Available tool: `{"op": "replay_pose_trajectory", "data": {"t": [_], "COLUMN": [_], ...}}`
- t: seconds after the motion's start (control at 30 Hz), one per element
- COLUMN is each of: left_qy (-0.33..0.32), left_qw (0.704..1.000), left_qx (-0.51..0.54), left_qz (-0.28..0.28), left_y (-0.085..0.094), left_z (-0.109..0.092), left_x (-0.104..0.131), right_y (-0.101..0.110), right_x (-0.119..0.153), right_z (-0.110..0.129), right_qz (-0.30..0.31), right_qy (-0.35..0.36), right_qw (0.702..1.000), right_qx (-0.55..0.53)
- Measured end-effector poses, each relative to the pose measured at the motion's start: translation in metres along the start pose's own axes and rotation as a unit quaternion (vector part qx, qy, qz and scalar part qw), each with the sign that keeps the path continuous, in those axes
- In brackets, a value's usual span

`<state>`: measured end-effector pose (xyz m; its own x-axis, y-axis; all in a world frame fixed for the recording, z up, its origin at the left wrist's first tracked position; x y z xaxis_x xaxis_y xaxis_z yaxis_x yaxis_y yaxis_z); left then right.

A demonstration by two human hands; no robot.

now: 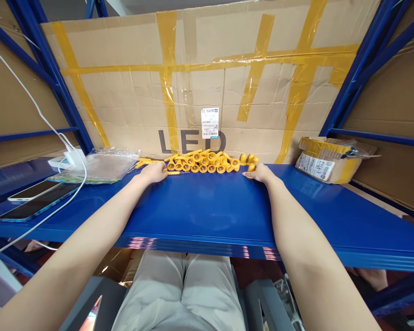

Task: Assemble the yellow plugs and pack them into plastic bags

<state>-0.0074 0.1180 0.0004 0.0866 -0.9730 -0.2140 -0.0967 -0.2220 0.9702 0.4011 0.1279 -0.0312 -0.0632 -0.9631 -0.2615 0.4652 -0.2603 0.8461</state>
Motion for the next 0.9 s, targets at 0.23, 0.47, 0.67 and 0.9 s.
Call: {"op": "replay_pose_trajectory", "data": {"t": [0.23,0.47,0.67,0.9], "left_qy": [-0.024,-0.058,-0.054,-0.046], "left_qw": [0.999,0.996,0.993,0.991], "left_qx": [0.004,0.030,0.043,0.064], "left_qz": [0.046,0.053,0.096,0.105], "left_y": [-0.019,-0.021,-0.022,-0.023], "left_z": [0.005,-0.003,-0.005,-0.005], "left_x": [-0.008,-0.006,-0.001,-0.001], "right_y": [-0.001,-0.011,-0.033,-0.044], "right_x": [-0.002,-0.004,0.009,0.027], "right_z": [0.005,0.012,0.036,0.083], "right_qz": [0.003,0.038,0.169,0.238], "right_qy": [0.014,0.017,0.021,0.087], "right_qw": [1.000,0.999,0.985,0.963], "right_qx": [0.013,-0.010,-0.041,-0.091]}}
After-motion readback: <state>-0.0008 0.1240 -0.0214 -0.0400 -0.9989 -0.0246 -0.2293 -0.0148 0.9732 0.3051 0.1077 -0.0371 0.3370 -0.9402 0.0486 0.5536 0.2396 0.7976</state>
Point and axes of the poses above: each hand's wrist, its own x-axis away from the middle knuckle, its own y-axis out of the back of the hand, z = x × y, the point moved 10 cm from there along -x, towards the middle knuckle, and after that the axes turned 10 degrees about y, right-handed, at the moved point
